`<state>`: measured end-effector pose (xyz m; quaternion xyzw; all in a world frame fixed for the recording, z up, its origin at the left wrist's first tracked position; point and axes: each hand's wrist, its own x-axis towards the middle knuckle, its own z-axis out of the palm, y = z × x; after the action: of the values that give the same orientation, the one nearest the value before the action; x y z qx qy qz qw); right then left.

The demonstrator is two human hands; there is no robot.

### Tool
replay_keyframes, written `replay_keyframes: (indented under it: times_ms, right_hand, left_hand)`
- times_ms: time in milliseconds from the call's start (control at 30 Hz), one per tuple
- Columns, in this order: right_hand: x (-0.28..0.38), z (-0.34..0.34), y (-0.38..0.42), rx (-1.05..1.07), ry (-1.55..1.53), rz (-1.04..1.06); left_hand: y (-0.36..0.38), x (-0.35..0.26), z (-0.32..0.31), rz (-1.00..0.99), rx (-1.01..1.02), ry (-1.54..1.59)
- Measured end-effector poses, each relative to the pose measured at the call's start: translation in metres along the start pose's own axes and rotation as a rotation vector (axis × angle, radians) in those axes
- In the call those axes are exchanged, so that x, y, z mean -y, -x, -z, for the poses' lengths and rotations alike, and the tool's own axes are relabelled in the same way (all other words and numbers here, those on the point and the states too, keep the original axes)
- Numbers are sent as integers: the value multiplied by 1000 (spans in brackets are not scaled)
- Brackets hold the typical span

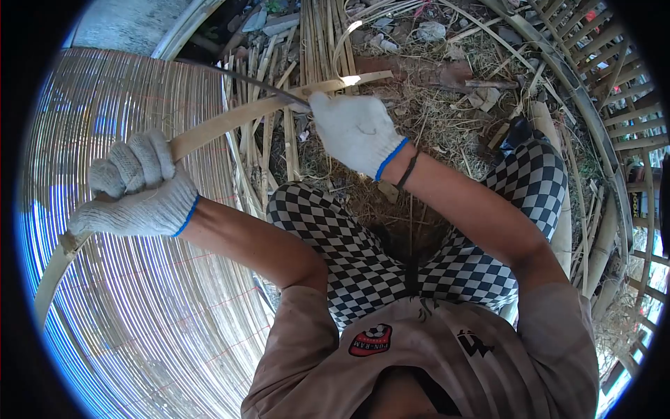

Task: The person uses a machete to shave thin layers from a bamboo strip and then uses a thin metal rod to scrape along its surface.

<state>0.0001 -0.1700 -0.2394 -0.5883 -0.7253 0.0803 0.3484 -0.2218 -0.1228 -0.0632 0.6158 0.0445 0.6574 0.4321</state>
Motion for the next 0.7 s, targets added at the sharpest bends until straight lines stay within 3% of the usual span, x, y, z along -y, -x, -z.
replay_keyframes:
  times_ms: [33,133,167,200,267,333,400,567,700]
  right_hand:
    - [11,4,0,-94,-3,90]
    - [-19,-2,3,-70,-24,214]
    - [-60,-41,5,46,-106,-2]
    - [-103,-67,20,-45,-56,-160]
    - [-129,-103,5,-97,-307,-169]
    - [-89,-54,5,34,80,-189]
    - [-64,-34,2,84,105,-145]
    - [16,22,0,-78,24,131]
    - [-103,-71,16,98,-53,-204]
  left_hand:
    - [-3,-2,2,45,82,68]
    - [-1,-3,-12,26,32,83]
    - [1,-5,-25,-7,-66,-91]
    - [4,-6,-29,4,-82,-101]
    - [5,-1,-27,-12,-95,-115]
    - [6,-3,-18,19,-41,1]
    - [4,2,-22,10,-41,10]
    - [2,1,-19,55,-24,-11]
    - [3,2,-27,69,15,65]
